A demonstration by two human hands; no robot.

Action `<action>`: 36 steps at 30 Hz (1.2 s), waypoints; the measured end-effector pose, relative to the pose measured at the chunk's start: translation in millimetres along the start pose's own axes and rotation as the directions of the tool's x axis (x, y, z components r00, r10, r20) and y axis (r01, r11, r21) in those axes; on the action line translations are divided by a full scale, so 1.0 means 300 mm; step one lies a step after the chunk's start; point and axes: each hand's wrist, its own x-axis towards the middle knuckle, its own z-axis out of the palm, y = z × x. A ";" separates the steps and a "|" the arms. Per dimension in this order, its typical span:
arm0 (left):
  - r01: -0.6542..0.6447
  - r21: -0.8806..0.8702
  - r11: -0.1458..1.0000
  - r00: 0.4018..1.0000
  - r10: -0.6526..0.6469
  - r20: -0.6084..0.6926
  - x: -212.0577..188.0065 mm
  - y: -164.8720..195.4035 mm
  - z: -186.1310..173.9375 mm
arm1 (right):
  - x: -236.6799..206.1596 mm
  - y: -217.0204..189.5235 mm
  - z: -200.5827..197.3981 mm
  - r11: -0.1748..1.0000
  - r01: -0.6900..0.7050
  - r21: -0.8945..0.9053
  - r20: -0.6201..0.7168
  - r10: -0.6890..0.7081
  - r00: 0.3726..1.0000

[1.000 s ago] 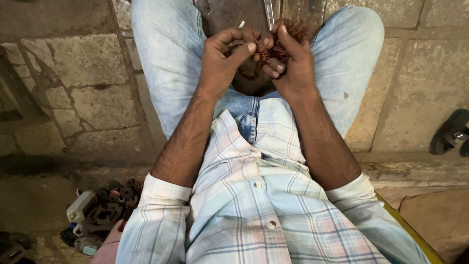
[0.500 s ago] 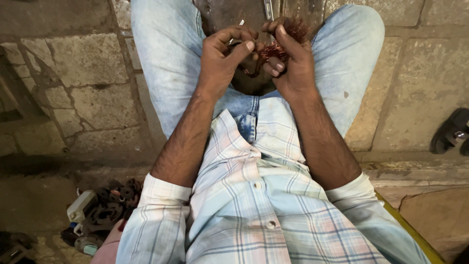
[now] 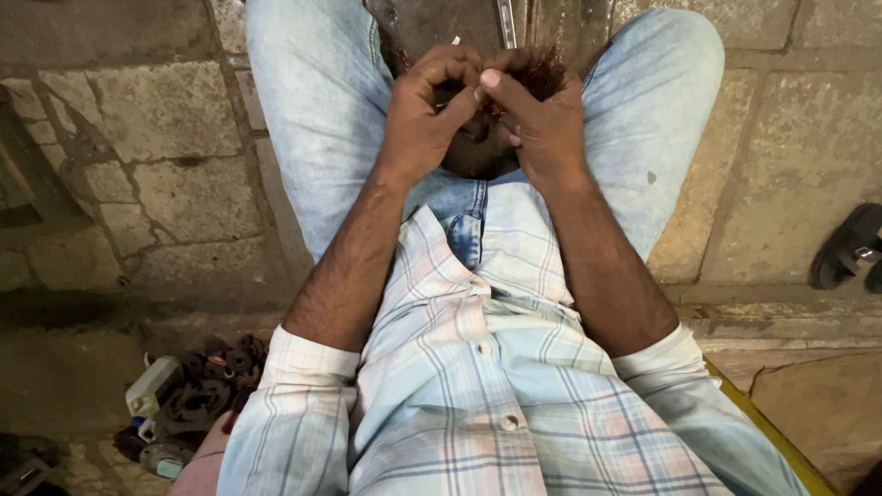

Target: The person sits on the floor and uses both hands to untwist and separate strands of copper wire. They pull the strands apart and place the separated pieces on a metal plate in front of them.

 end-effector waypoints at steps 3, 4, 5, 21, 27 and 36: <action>0.116 -0.053 0.992 0.993 -0.116 -0.001 -0.001 0.005 0.003 | 0.004 -0.004 0.002 0.999 -0.031 -0.016 -0.018 0.031 0.999; 0.125 -0.073 0.989 0.992 -0.125 -0.001 -0.002 0.009 0.003 | 0.003 -0.006 0.003 0.998 -0.058 0.006 -0.030 0.058 0.998; 0.134 -0.093 0.987 0.991 -0.135 0.001 -0.004 0.014 0.001 | 0.001 -0.008 0.003 0.996 -0.083 0.029 -0.042 0.084 0.996; 0.209 -0.272 0.939 0.976 -0.218 -0.004 -0.023 0.001 0.006 | -0.019 -0.003 -0.010 0.994 -0.061 0.090 -0.037 0.064 0.997; 0.200 -0.220 0.955 0.978 -0.206 -0.006 -0.020 0.014 0.006 | -0.014 0.006 -0.012 0.997 -0.022 0.080 0.007 0.021 1.000; 0.182 -0.169 0.969 0.983 -0.184 0.001 -0.016 0.023 0.008 | -0.011 0.014 -0.025 1.000 -0.026 -0.009 -0.024 0.026 0.999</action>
